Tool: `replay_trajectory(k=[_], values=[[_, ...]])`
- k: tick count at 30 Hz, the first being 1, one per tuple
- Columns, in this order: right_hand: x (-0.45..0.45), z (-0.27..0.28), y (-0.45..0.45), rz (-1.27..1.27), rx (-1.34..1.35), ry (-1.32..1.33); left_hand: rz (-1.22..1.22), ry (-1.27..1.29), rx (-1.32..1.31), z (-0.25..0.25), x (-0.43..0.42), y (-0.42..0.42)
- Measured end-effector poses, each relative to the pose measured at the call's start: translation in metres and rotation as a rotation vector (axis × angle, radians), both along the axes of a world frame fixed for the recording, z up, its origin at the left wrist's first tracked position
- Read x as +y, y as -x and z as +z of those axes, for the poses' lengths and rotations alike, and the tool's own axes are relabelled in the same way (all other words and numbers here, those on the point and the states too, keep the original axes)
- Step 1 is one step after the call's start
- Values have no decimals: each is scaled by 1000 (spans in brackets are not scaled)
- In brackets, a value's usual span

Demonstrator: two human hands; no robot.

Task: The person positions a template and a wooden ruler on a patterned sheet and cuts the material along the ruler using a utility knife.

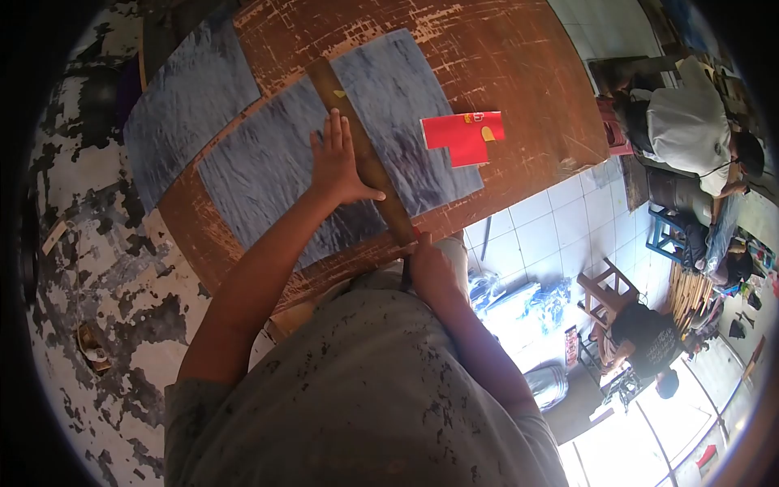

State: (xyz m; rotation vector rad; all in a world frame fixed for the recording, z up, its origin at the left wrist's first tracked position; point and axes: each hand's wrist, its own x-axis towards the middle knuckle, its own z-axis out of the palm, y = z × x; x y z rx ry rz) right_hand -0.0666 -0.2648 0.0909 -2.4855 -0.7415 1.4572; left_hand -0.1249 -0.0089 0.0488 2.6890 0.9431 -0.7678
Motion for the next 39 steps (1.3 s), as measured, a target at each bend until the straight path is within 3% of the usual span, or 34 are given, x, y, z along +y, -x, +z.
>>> replay_trajectory(k=[8, 11, 13, 17, 19, 25, 34, 39], values=[[-34, -11, 4, 24, -18, -2, 2, -15, 6, -1, 0, -1], [-24, 9, -10, 62, -66, -38, 2, -10, -24, -3, 2, 0], [-1, 23, -22, 88, -87, -74, -24, -15, 1, -1, 0, -1], [102, 12, -56, 177, -259, -474, -18, -31, -35, -2, -1, 1], [169, -23, -71, 157, -276, -505, -24, -21, -29, -2, -1, 1], [305, -49, -94, 147, -258, -404, -25, -19, -33, -5, 0, 3], [335, -56, -86, 208, -249, -285, 18, 9, -164, -10, -2, 7], [320, -37, -80, 195, -287, -367, -38, 21, 2, -4, 0, 2]])
